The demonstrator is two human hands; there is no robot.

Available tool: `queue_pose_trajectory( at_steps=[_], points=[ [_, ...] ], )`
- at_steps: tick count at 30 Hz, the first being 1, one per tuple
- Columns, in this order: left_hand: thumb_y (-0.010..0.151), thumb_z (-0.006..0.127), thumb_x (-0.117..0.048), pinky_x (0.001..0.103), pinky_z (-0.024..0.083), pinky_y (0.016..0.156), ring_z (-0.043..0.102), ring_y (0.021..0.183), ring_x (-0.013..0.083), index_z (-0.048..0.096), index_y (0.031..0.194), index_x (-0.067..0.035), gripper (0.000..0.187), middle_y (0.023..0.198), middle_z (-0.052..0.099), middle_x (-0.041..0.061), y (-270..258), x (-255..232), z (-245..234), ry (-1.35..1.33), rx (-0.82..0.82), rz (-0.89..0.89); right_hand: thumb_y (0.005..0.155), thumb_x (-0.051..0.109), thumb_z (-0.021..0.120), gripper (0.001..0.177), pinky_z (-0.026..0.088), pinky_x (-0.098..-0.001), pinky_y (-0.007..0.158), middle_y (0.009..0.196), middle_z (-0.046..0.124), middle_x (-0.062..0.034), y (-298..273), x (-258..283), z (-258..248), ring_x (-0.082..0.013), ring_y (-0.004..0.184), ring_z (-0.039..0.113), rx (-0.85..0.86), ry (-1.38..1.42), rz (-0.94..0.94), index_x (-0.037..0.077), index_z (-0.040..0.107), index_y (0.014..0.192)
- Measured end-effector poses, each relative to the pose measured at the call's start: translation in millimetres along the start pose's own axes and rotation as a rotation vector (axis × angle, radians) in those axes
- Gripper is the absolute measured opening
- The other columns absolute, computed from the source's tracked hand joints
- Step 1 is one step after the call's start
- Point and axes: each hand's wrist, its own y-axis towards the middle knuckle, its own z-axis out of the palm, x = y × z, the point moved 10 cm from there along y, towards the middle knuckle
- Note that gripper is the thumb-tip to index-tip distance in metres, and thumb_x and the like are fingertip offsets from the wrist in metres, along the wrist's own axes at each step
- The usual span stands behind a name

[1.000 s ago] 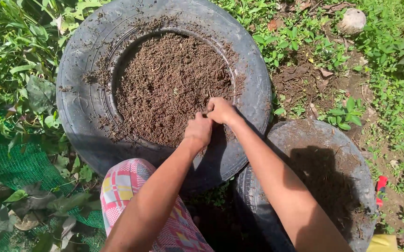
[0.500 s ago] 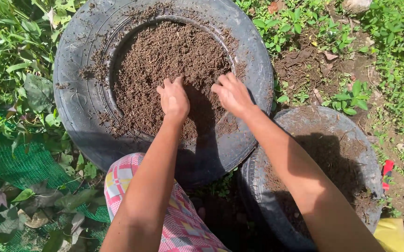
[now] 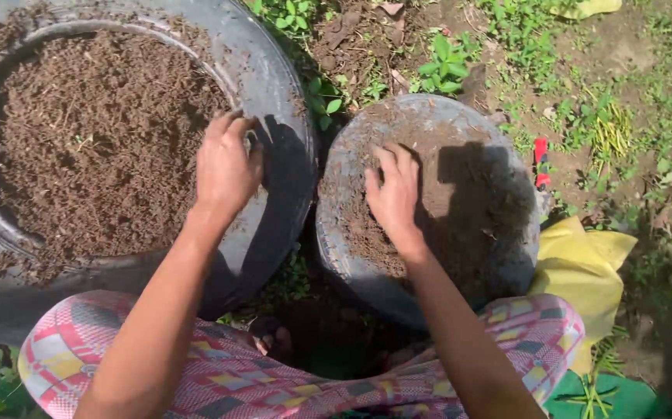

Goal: Mixing soil in a recycled tire planter and planting green cuttings.

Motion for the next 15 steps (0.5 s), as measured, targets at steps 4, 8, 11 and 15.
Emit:
queue_pose_trajectory(
  at_steps=[4,8,11,15],
  points=[
    [0.080,0.080,-0.024,0.053,0.035,0.115,0.047,0.134,0.0456,0.068,0.121,-0.002,0.049,0.131,0.061,0.022,-49,-130,100,0.092,0.188,0.322,0.083,0.010,0.076,0.052,0.050,-0.0480,0.094,0.125,0.063,-0.0231,-36,-178,-54,-0.0430,0.111,0.060,-0.011,-0.111,0.130,0.006,0.065,0.134],
    [0.077,0.080,-0.049,0.065,0.031,0.112,0.034,0.140,0.0517,0.052,0.139,-0.001,0.083,0.147,0.046,0.027,-102,-195,193,0.113,0.616,0.278,0.087,0.017,0.082,0.025,0.051,-0.0468,0.089,0.105,0.067,-0.0129,-37,-208,-45,-0.0360,0.102,0.063,0.059,-0.101,0.210,0.010,0.071,0.108],
    [0.065,0.083,-0.057,0.077,0.023,0.108,0.024,0.144,0.0533,0.038,0.155,-0.010,0.111,0.156,0.034,0.029,-136,-216,246,0.160,0.719,0.212,0.080,0.018,0.084,0.020,0.050,-0.0479,0.080,0.095,0.066,-0.0120,-31,-201,-31,-0.0349,0.094,0.062,0.068,-0.142,0.216,0.011,0.070,0.092],
    [0.102,0.059,-0.017,0.064,0.043,0.102,0.049,0.130,0.0438,0.067,0.132,-0.024,0.032,0.141,0.054,0.019,-149,-189,302,0.134,0.506,0.164,0.085,0.014,0.081,0.015,0.054,-0.0459,0.081,0.096,0.071,-0.0113,-38,-221,-44,-0.0328,0.095,0.068,0.120,-0.016,0.214,0.012,0.068,0.092]
  ],
)
